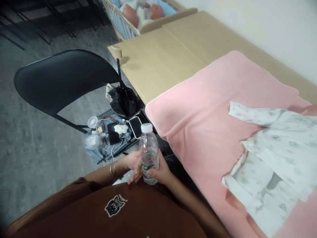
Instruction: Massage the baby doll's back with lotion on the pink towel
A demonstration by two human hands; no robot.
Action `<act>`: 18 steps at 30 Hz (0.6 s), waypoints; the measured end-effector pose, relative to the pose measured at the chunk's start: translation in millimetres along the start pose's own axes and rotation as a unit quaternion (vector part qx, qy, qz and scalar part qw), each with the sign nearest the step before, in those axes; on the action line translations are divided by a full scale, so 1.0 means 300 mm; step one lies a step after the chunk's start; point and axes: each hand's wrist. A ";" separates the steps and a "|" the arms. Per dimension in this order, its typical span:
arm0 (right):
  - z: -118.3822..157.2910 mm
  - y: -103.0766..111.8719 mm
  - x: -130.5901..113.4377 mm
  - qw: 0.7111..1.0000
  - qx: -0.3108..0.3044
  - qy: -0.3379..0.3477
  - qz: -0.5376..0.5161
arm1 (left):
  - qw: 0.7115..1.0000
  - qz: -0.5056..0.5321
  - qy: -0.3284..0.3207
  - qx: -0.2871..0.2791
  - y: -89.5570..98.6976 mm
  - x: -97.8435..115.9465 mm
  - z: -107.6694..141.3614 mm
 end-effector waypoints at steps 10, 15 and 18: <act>0.009 -0.011 0.068 0.980 0.147 0.050 0.126 | 0.965 -0.041 -0.143 0.214 -0.242 0.070 0.068; 0.030 -0.024 0.124 0.960 0.116 0.038 0.253 | 0.827 -0.013 -0.340 0.448 -0.250 0.036 -0.026; 0.032 -0.029 0.160 0.956 0.098 0.035 0.276 | 0.794 -0.007 -0.400 0.459 -0.222 0.033 -0.055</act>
Point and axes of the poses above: each hand's wrist, its own z-axis away from the middle knuckle, its own y-axis out of the back of the hand, x = y × z, and after that the axes turned 7 degrees about z, right-handed
